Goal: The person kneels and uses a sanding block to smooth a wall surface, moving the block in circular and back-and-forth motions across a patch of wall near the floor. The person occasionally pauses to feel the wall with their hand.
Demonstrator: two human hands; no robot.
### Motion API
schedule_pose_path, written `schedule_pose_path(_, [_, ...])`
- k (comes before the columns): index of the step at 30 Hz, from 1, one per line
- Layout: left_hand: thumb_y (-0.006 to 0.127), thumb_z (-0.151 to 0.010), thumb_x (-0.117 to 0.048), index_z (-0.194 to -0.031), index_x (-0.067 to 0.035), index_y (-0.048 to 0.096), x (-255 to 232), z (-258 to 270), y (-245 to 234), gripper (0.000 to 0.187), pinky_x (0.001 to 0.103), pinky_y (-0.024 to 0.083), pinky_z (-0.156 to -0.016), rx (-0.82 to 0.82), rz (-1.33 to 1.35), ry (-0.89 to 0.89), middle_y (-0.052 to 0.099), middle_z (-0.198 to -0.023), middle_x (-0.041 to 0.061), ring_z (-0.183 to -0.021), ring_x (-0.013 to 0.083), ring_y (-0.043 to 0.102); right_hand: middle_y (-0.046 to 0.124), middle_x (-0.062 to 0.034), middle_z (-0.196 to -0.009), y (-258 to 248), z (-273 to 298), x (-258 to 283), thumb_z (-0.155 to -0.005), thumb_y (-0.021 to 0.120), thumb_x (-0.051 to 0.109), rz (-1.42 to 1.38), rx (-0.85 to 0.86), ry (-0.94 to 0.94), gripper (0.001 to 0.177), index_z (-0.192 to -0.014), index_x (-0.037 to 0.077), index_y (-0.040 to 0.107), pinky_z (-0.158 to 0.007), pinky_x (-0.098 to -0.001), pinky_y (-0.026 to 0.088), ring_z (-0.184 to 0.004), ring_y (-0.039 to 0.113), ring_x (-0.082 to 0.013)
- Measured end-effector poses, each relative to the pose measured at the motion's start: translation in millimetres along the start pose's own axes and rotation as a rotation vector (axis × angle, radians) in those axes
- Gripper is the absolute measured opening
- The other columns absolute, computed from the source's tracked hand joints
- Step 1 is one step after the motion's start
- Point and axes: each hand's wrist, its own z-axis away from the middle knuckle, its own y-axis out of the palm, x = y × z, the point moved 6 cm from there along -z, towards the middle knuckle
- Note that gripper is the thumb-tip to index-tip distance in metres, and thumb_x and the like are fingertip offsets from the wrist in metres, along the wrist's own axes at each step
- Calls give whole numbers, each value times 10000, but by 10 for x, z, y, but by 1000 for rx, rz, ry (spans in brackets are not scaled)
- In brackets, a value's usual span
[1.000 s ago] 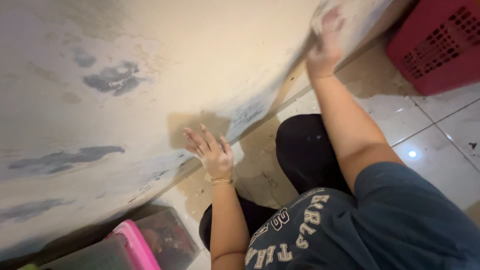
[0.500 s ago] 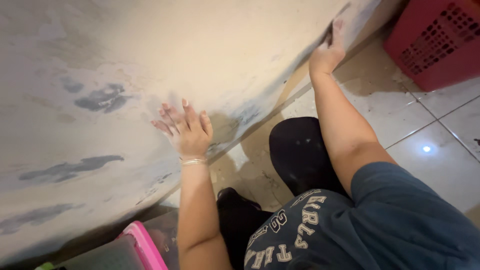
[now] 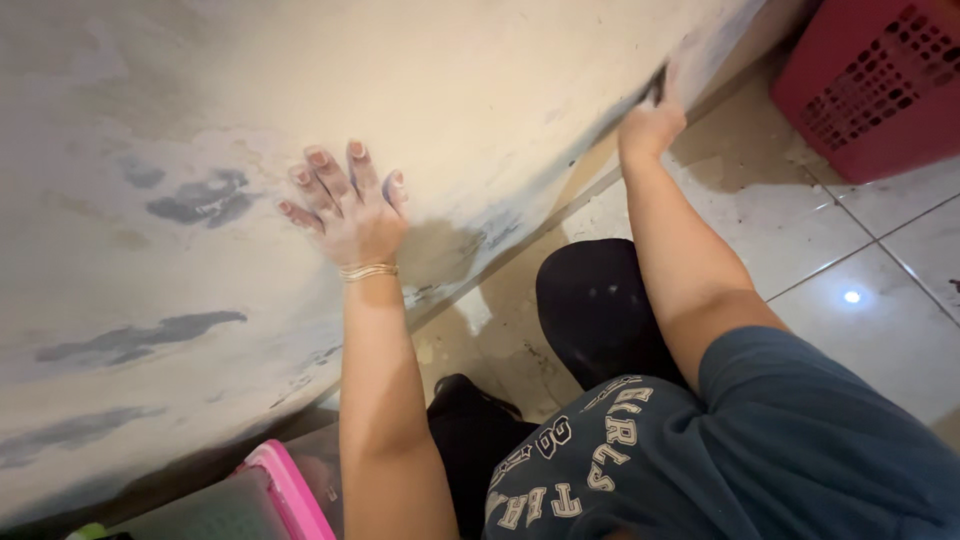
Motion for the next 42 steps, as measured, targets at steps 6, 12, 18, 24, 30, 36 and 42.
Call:
schedule_pose_path(6, [337,-1259,-540,-1863,-190,69,-15,-24,-58,748,697,1,-1422,-21,-21,-13,22,-1895,218,-1783,445,5,601,-267,-1652,193,809,918,-935,526,-202,-16,154,-580,716,-1622,-7,575,-1356,-543,351,-1603,531,-362])
schedule_pose_path(12, [353,-1256,-535,-1867,-200,77,16,-39,-94,749,690,-8,-1422,-34,-29,1,19,-1932,203,-1782,430,4,526,-238,-1706,224,600,825,-917,592,-212,80,127,-890,806,-1678,48,542,-1413,-632,203,-1665,420,-393])
schedule_pose_path(18, [354,-1263,-542,-1859,-212,36,28,-65,-163,752,685,-3,-1421,-10,-36,6,-7,-1885,187,-1786,421,-17,501,-254,-1732,108,625,710,-883,526,-252,129,104,-739,846,-1673,48,571,-1413,-638,236,-1671,426,-386])
schedule_pose_path(24, [347,-1272,-557,-1856,-216,54,27,-81,-234,737,676,10,-1424,-34,-42,-8,12,-1920,172,-1788,408,6,627,-247,-1600,113,1016,1307,-860,581,-195,-34,164,-854,739,-1569,8,630,-1373,-656,181,-1580,529,-396])
schedule_pose_path(30, [320,-1274,-548,-1856,-215,76,36,-75,-152,713,677,16,-1420,-35,-42,6,28,-1932,178,-1780,413,22,754,-175,-1397,71,441,616,-930,683,-121,167,36,-701,596,-1509,20,718,-1382,-667,292,-1409,704,-348])
schedule_pose_path(36, [304,-1254,-567,-1858,-217,94,-9,-127,-142,729,683,29,-1417,-76,-55,-16,41,-1926,177,-1776,412,40,611,-282,-1588,-22,343,651,-998,628,-113,-63,15,-358,567,-1554,-4,631,-1239,-513,503,-1498,632,-390])
schedule_pose_path(42, [313,-1247,-518,-1862,-209,70,11,-57,-90,729,695,16,-1421,-35,-37,1,22,-1937,191,-1784,431,24,701,-272,-1483,39,575,974,-883,613,-147,107,18,-922,659,-1528,-9,628,-1247,-609,317,-1470,600,-450])
